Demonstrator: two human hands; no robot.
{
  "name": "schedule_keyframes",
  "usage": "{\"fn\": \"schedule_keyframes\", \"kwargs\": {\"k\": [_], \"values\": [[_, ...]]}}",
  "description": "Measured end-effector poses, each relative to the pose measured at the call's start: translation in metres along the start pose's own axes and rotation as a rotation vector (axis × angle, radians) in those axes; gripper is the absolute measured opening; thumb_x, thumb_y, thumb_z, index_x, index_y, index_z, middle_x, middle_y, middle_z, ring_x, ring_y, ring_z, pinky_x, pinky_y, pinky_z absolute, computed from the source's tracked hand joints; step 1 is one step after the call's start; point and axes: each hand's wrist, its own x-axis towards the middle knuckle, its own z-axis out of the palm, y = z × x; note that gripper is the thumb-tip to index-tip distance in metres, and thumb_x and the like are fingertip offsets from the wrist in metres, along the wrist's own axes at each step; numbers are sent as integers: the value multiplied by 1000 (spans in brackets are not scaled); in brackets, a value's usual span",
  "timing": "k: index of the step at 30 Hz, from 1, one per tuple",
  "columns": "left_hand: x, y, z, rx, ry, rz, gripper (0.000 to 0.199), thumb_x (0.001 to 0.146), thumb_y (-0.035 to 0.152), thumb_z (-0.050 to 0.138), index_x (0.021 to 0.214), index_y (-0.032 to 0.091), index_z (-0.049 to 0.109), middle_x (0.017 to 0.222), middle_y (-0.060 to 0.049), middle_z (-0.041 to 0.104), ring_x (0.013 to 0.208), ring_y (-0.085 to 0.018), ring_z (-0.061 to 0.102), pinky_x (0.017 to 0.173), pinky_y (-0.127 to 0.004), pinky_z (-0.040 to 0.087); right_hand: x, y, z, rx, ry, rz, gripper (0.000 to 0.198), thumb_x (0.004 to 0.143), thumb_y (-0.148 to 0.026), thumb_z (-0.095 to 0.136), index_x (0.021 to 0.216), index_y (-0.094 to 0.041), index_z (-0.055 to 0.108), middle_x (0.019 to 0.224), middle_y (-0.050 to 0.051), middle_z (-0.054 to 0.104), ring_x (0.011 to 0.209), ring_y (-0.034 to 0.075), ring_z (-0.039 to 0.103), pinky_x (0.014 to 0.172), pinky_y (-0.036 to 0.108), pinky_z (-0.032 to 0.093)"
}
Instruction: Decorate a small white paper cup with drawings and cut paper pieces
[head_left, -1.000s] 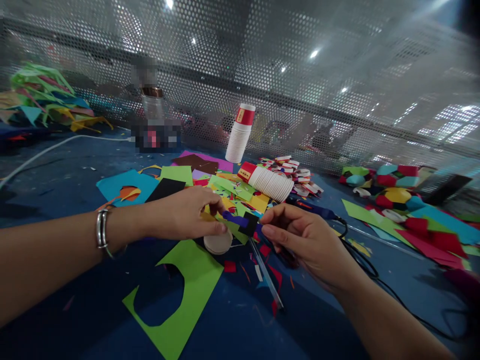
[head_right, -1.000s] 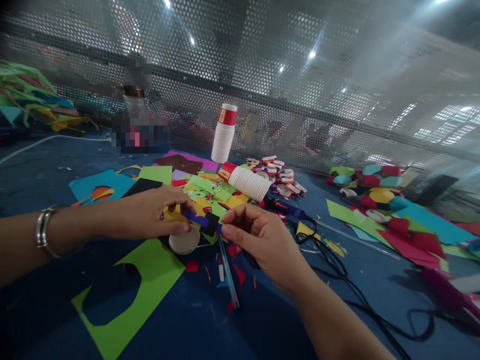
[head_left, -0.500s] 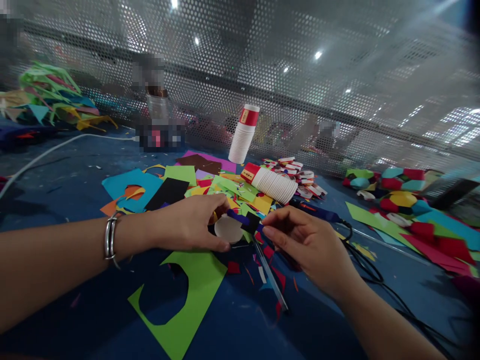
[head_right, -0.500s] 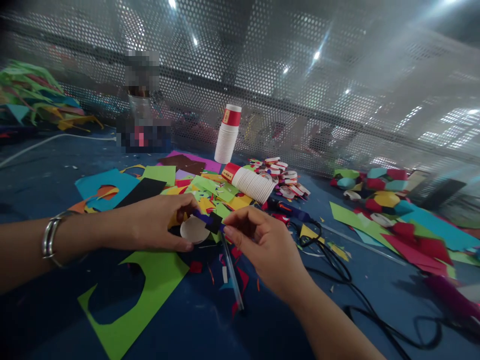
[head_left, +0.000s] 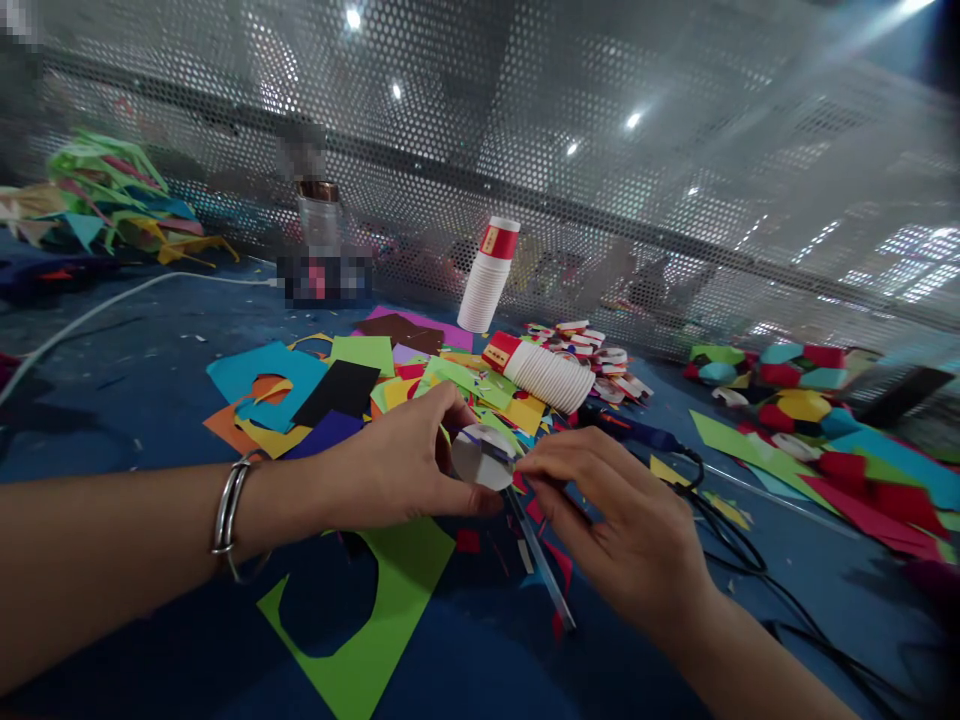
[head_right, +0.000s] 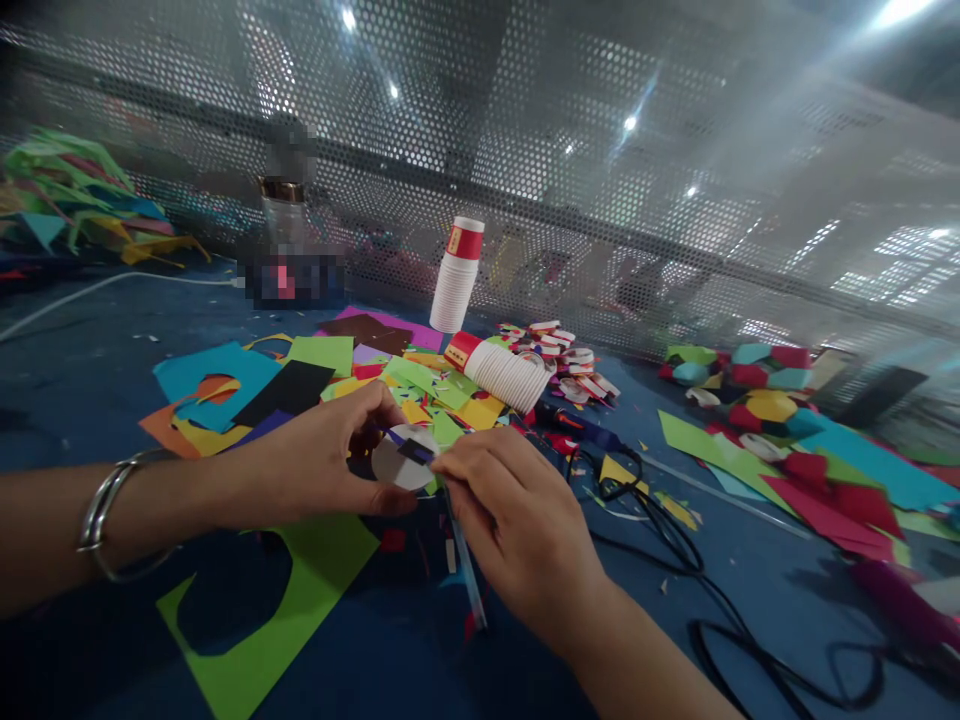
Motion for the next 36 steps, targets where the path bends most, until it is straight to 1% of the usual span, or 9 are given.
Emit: {"fn": "schedule_keyframes", "kwargs": {"k": [3,7,11,15,18,21,25,32,36], "values": [[-1,0,1,-22,-4,7,61,68,49,84,103,24,41,91,1,62,80,-20,62,64,-31,50,0,1,2,-27,-52,-20,20,93,-5,58,106,-17,67,105,6,66,100,17,62,88,31,50],[-2,0,0,2,-4,44,57,70,47,82,102,23,41,97,-1,63,85,-21,63,66,-32,51,0,1,3,-3,-101,5,20,94,-6,56,106,-17,67,107,9,66,101,19,62,88,35,50],[-1,-2,-2,50,17,92,56,71,51,80,101,23,43,97,-1,63,86,-20,62,68,-32,51,0,1,2,-4,-100,24,21,94,-6,56,107,-19,67,107,8,65,102,20,62,88,36,51],[1,-2,-3,23,-2,77,56,71,46,81,105,21,45,103,-3,63,85,-19,62,68,-32,50,1,3,2,-8,-101,25,20,94,-7,56,106,-19,67,108,8,65,103,20,62,89,36,50],[1,-1,-3,37,-1,73,57,71,48,81,107,21,46,105,-4,63,86,-19,61,68,-31,49,1,4,1,13,-125,31,21,94,-7,55,107,-18,67,109,9,64,104,20,61,90,35,49],[1,-1,-3,33,-1,69,57,71,49,81,106,21,47,105,-3,62,86,-18,61,68,-31,49,1,4,1,42,-128,43,21,94,-7,56,109,-18,67,110,8,64,104,19,61,90,34,50],[2,-4,-3,-4,-23,58,58,71,54,80,106,21,45,101,-2,62,81,-17,62,65,-30,49,0,2,1,75,-101,55,23,94,-8,58,111,-20,66,109,7,63,103,19,61,89,34,50],[1,-4,-3,45,-15,84,58,72,57,78,104,22,45,101,-3,63,80,-17,60,61,-28,47,1,2,1,77,-61,106,20,94,-10,59,108,-22,67,106,7,63,102,20,61,88,35,51],[1,-3,-1,103,-8,72,60,71,63,75,102,21,45,95,-2,63,75,-16,58,59,-27,43,0,2,2,86,-69,105,20,94,-10,58,107,-23,66,105,7,63,101,21,62,86,37,52]]}}
